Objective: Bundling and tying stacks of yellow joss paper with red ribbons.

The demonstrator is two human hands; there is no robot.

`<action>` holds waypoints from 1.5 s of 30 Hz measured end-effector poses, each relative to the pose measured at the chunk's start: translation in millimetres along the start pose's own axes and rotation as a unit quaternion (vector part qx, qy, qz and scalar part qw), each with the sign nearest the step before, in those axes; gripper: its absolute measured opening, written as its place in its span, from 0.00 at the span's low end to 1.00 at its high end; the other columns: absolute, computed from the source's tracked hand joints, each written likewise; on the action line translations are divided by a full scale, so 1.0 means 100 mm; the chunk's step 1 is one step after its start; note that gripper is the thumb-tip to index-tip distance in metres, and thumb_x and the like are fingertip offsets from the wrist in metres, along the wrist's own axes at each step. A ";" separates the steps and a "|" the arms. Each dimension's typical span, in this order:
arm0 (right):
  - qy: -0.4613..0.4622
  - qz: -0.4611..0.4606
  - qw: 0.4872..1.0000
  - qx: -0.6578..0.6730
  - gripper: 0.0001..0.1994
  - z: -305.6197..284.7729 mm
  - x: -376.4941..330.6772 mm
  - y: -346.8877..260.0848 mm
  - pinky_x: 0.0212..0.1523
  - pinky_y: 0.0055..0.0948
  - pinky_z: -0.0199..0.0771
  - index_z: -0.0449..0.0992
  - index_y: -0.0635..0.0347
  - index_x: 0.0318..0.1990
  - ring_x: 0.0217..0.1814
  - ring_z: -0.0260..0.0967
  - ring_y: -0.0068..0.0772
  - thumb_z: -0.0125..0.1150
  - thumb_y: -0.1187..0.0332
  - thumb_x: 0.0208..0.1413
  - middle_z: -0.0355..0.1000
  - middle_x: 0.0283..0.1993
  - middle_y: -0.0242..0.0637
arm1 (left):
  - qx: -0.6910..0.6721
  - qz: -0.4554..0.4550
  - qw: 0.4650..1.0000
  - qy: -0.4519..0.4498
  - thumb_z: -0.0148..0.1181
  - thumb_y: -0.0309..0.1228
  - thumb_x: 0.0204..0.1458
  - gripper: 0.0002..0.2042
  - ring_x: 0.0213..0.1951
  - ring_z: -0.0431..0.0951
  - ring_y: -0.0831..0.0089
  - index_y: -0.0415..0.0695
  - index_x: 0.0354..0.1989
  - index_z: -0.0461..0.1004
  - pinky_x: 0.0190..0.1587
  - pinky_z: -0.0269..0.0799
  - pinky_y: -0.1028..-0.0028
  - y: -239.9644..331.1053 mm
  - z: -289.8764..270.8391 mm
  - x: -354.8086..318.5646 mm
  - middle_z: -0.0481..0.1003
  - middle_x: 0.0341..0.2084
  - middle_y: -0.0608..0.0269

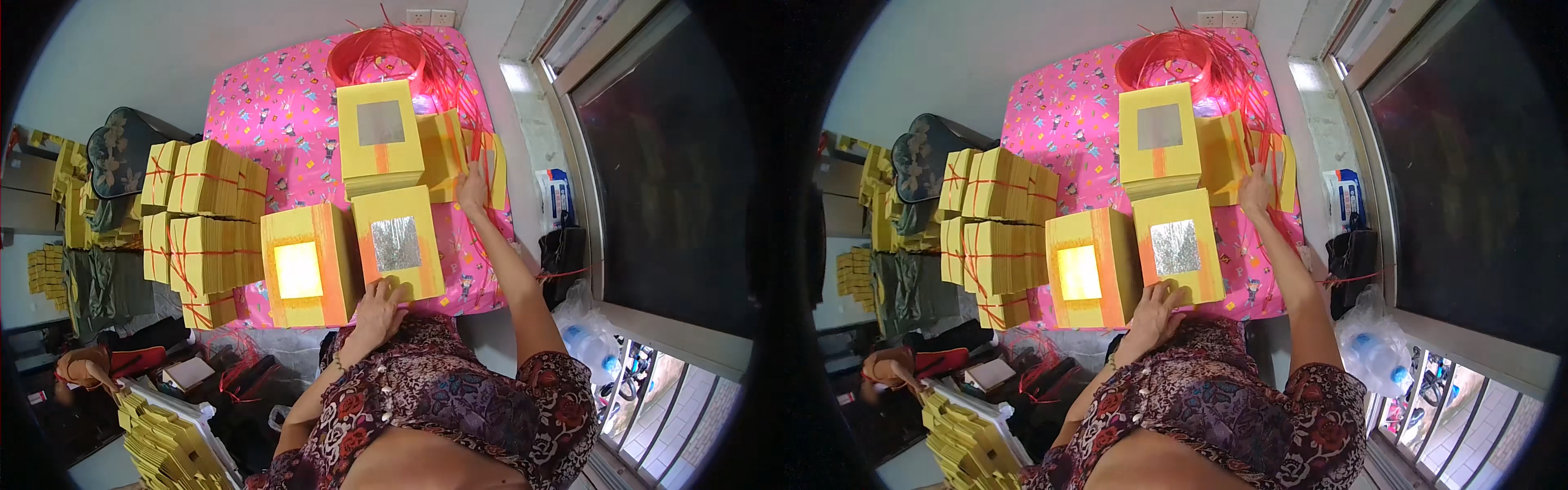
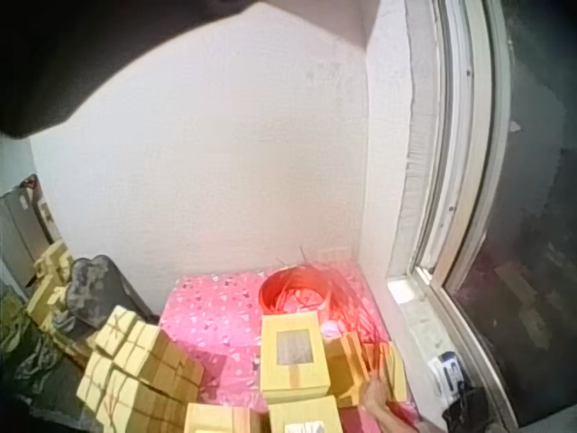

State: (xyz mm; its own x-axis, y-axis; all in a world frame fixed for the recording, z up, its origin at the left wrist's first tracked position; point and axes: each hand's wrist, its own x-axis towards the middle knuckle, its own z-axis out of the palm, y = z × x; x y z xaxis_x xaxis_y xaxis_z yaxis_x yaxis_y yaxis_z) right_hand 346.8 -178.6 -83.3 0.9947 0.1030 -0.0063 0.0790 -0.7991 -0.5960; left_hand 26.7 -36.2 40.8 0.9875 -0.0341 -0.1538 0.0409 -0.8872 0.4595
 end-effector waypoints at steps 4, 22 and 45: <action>0.170 -0.079 0.980 0.068 0.13 -0.35 -0.13 0.01 0.44 0.47 0.66 0.64 0.62 0.47 0.43 0.66 0.60 0.52 0.69 0.55 0.68 0.43 0.52 | -0.013 0.013 1.000 0.012 0.63 0.35 0.44 0.25 0.55 0.61 0.54 0.47 0.53 0.67 0.53 0.66 0.61 0.01 -0.05 0.00 0.64 0.52 0.53; -0.137 -0.115 0.836 0.518 0.24 -1.14 -0.99 -0.52 0.49 0.23 0.69 0.55 0.62 0.63 0.54 0.65 0.24 0.51 0.71 0.61 0.61 0.60 0.35 | -0.585 0.031 0.800 0.127 0.54 0.25 0.56 0.21 0.50 0.69 0.75 0.39 0.59 0.60 0.48 0.68 0.74 -0.03 -0.74 1.49 0.70 0.49 0.60; 0.016 -0.116 0.912 0.392 0.23 -0.91 -1.22 -0.75 0.61 0.34 0.52 0.58 0.66 0.59 0.58 0.56 0.33 0.51 0.62 0.60 0.59 0.57 0.44 | -0.606 -0.025 0.777 0.170 0.50 0.21 0.56 0.16 0.48 0.72 0.76 0.37 0.54 0.64 0.51 0.67 0.74 -0.35 -0.64 0.74 0.73 0.46 0.63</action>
State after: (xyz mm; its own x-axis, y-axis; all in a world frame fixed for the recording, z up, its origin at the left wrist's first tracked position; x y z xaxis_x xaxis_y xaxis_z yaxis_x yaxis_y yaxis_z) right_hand 225.4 -185.3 35.3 0.9595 0.1881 0.2097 0.2288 -0.0863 -0.9696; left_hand 107.9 21.9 69.1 0.9549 0.2923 -0.0524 -0.0099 0.2077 0.9781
